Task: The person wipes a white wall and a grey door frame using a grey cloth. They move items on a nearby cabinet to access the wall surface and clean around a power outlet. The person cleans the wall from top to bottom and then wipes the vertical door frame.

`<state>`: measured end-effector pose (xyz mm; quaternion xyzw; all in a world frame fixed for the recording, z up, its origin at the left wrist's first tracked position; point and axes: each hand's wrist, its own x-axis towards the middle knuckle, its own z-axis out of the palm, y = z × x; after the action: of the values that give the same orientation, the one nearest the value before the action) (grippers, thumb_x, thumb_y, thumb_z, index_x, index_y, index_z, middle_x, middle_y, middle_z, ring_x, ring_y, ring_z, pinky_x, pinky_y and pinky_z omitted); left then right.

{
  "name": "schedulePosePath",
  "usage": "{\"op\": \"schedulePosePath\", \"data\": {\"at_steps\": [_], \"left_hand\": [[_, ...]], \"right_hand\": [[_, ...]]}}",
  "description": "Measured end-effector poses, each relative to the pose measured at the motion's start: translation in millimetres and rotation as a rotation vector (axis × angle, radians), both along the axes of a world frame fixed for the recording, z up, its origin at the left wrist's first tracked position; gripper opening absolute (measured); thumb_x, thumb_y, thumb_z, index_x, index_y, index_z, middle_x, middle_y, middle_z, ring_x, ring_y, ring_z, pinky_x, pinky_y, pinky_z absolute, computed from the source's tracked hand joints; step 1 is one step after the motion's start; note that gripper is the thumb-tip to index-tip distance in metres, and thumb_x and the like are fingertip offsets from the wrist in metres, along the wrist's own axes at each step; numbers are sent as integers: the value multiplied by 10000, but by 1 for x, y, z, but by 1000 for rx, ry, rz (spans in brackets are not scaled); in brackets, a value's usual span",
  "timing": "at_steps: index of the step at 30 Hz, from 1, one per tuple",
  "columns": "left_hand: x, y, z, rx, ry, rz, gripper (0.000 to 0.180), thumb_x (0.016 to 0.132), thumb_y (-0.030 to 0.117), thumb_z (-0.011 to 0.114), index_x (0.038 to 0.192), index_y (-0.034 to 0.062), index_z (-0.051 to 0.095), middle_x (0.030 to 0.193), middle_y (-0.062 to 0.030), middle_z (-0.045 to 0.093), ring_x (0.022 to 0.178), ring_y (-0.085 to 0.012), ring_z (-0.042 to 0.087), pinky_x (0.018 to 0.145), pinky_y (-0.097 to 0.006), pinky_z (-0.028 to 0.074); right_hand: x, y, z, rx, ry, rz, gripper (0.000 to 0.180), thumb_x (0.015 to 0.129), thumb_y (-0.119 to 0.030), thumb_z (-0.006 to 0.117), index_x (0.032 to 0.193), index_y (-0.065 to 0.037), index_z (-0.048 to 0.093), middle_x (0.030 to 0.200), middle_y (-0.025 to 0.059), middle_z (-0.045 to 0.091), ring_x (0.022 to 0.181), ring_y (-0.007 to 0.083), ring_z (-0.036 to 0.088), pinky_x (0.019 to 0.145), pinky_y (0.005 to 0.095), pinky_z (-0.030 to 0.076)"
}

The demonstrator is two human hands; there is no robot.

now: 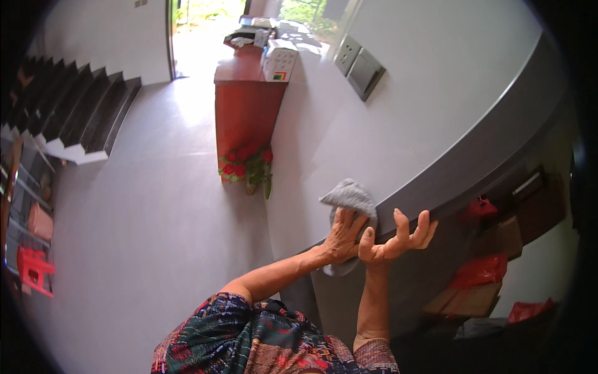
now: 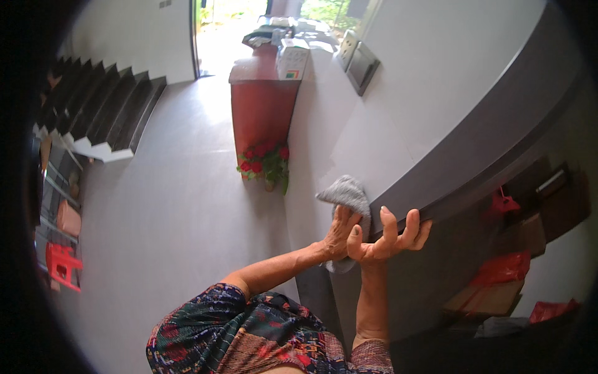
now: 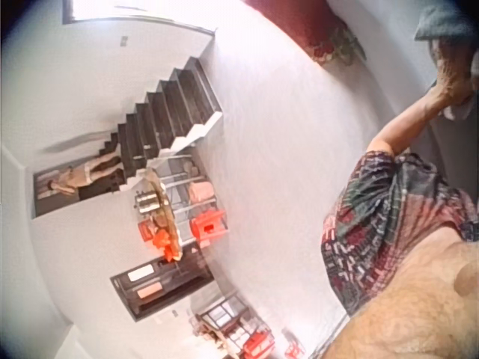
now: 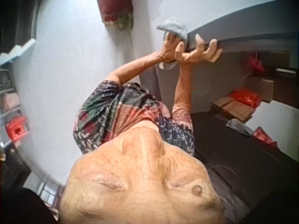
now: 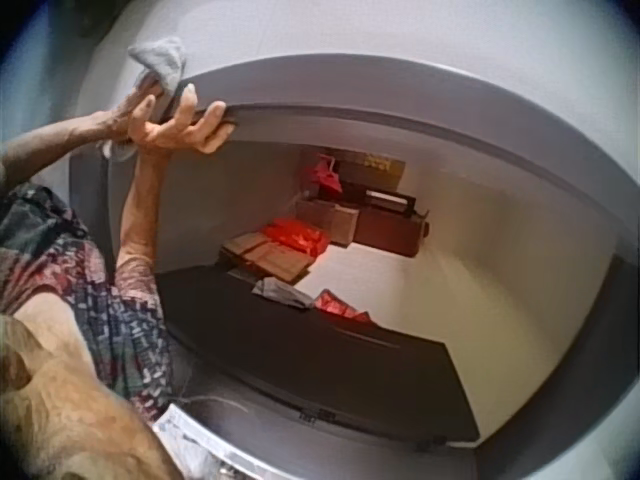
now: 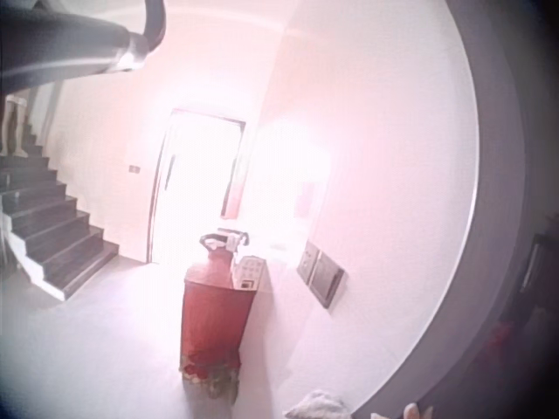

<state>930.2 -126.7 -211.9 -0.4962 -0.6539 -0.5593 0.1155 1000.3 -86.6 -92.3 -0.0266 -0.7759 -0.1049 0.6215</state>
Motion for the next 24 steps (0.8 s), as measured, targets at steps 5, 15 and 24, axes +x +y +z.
{"op": "schedulePosePath", "data": {"at_steps": [5, 15, 24], "left_hand": [[-2, -20, -71, -117, -91, -99, 696, 783, 378, 645, 1320, 42, 356, 1345, -276, 202, 1231, -510, 210, 1034, -585, 196], [-6, -92, -60, -37, -1053, -504, 364, 988, 239, 399, 1288, 38, 443, 1134, -68, 532, 1054, -177, 489, 943, -298, 374], [-2, -118, 57, -233, -1265, -1260, 714, 930, 580, 351, 1418, 61, 308, 1271, -90, 508, 1183, -194, 460, 1011, -349, 355]], "right_hand": [[-1, -1, -4, 9, 1, -92, 479, 793, -396, 542, 1116, -43, 509, 1390, 210, 301, 1309, 401, 178, 1053, 560, 173], [40, -53, -20, -206, -242, -97, 482, 717, -293, 604, 1103, -18, 513, 1291, 235, 367, 1248, 402, 308, 1019, 538, 292], [47, -111, -91, -696, 23, 47, 301, 782, -90, 605, 1078, -48, 572, 1232, 215, 492, 1159, 364, 457, 965, 455, 378]]}}
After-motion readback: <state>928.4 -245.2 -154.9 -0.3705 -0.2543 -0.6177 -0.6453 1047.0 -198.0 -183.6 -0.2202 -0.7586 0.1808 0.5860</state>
